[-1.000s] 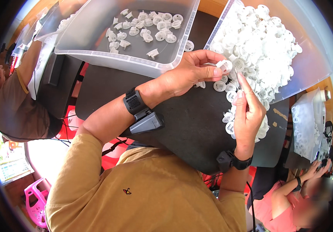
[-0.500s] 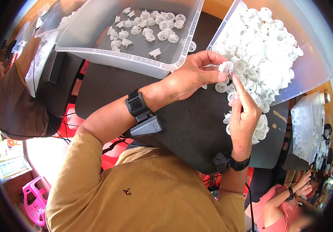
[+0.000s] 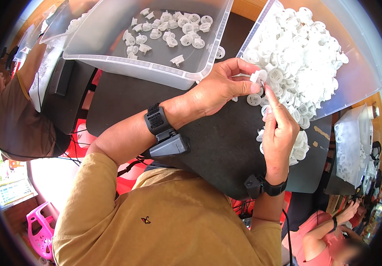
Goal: Inspecting and manipulating small white plastic components using a fine hand tool.
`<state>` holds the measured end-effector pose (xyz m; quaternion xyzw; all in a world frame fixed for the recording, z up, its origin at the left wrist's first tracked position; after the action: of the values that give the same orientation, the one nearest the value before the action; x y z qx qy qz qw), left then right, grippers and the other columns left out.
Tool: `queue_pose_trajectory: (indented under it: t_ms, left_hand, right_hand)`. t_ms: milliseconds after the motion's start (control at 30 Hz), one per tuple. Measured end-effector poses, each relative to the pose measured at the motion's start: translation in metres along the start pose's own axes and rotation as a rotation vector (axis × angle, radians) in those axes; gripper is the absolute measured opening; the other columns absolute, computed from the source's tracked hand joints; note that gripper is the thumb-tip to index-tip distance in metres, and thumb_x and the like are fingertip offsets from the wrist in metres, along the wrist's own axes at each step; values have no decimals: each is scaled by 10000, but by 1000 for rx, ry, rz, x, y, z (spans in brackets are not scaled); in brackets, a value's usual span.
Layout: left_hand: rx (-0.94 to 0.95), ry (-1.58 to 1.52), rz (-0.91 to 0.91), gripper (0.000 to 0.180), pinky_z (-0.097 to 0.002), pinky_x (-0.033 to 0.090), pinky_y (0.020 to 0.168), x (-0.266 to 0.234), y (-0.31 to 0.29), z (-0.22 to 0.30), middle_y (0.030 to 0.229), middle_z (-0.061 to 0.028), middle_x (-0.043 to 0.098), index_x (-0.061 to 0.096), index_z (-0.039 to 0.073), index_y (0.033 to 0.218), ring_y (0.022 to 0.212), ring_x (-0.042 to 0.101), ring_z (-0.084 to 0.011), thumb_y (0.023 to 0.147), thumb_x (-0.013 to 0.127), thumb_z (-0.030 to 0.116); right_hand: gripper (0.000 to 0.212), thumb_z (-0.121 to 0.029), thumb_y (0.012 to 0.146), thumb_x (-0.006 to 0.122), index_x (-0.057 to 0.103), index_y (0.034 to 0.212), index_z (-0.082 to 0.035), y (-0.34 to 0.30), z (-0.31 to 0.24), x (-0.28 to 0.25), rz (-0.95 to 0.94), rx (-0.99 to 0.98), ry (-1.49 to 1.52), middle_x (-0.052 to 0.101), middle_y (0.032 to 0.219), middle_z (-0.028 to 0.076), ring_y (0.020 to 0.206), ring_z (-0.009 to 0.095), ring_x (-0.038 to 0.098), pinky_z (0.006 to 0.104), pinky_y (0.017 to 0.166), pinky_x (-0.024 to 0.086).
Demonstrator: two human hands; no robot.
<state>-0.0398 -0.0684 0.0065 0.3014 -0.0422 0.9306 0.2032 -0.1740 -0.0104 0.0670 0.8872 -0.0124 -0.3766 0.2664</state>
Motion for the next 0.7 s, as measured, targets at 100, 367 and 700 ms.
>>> queue_pose_trajectory:
  t_ms: [100,367,700]
  left_hand:
    - [16,21,12,302,-271,513,866,-2,1,-2,1133,-85,643,564,30,1146,1040,622,-148,871,688,12]
    - [46,247,80,286,-254,514,831,-6,2,3,1085,-67,657,593,22,1110,998,631,-125,851,713,18]
    - [7,459,31,326,-236,519,800,5,1,6,1040,-63,667,601,-6,1147,937,638,-102,848,722,42]
  right_hand:
    - [559,127,796,532,613,1289,-123,0,-1,0,-2,-20,-49,591,744,125,596,245,571,348,587,478]
    - [533,100,810,525,624,1274,-142,-1,-11,3,-68,28,-291,639,817,139,675,283,625,382,634,499]
    - [542,93,793,534,637,1263,-156,-3,-2,3,-136,71,-363,631,811,148,671,286,615,372,640,496]
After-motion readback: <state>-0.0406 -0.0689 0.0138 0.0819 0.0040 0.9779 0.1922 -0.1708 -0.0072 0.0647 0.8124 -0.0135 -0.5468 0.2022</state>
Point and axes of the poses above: each hand's wrist, its own y-axis towards the middle knuckle, its own x-axis out of the palm, z = x × y, the point moved 8 cm from there along y, towards the middle knuckle
